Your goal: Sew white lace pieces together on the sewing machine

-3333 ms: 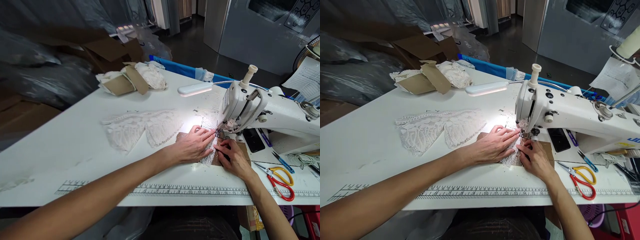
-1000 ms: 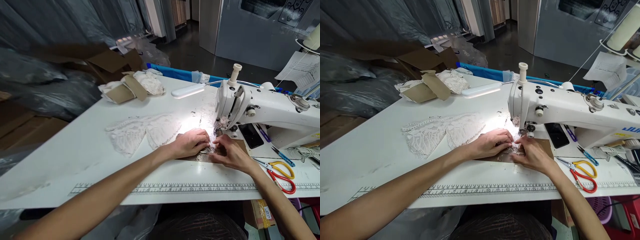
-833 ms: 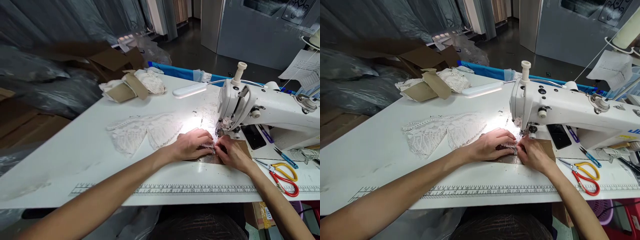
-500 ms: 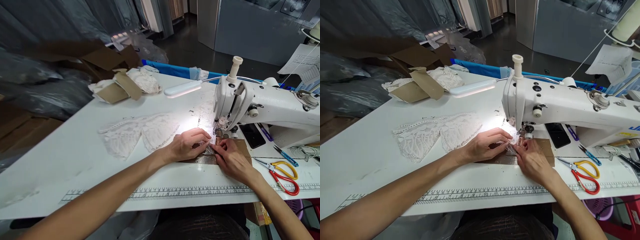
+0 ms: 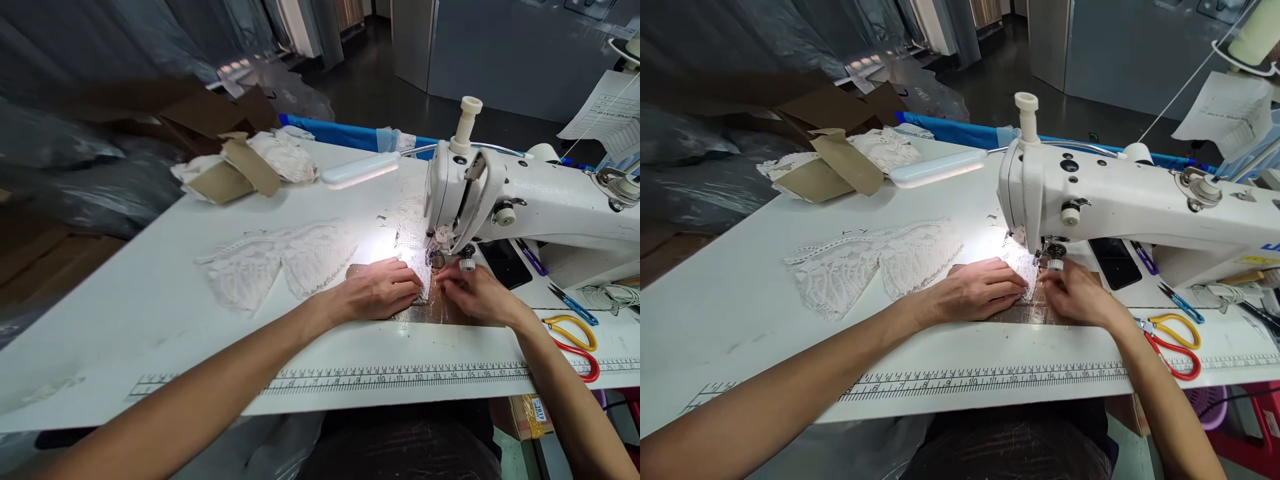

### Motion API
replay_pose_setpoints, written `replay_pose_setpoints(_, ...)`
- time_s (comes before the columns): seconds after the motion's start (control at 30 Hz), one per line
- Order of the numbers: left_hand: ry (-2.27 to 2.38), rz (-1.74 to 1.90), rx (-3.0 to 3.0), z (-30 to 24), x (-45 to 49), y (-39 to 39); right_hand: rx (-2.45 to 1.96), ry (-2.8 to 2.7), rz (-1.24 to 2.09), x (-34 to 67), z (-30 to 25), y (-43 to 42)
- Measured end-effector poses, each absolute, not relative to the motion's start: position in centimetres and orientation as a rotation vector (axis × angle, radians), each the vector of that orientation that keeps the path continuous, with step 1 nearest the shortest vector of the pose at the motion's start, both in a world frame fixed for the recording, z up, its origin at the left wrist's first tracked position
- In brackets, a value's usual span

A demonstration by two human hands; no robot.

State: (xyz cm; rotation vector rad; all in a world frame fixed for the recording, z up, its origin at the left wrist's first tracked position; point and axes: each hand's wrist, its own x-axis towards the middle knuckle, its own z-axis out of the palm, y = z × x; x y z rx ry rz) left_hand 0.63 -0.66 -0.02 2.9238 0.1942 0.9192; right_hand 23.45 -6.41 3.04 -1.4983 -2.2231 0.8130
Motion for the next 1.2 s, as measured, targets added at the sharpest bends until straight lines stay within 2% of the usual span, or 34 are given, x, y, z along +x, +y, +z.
replay_pose_setpoints(0.1,0.213,0.914,2.969,0.0,0.5,-0.8,-1.555,-2.095,0.693,23.6,1.7,-5.4)
replay_pose_setpoints(0.33,0.239,0.861,3.072,0.6,0.5,-1.0,-1.404,-2.283,0.379,23.6,-0.4,-6.3)
replay_pose_setpoints(0.67,0.246,0.646,3.093,1.7,0.4,-1.7,-1.350,-2.389,0.275,23.6,-0.1,-6.2)
replay_pose_setpoints(1.0,0.326,0.525,3.001,1.1,-0.1,-0.7,-1.633,-2.474,0.147,22.2,1.3,-6.5)
replay_pose_setpoints(1.2,0.397,0.486,2.985,0.9,-0.2,-0.7,-1.505,-2.464,0.217,22.4,1.0,-6.8)
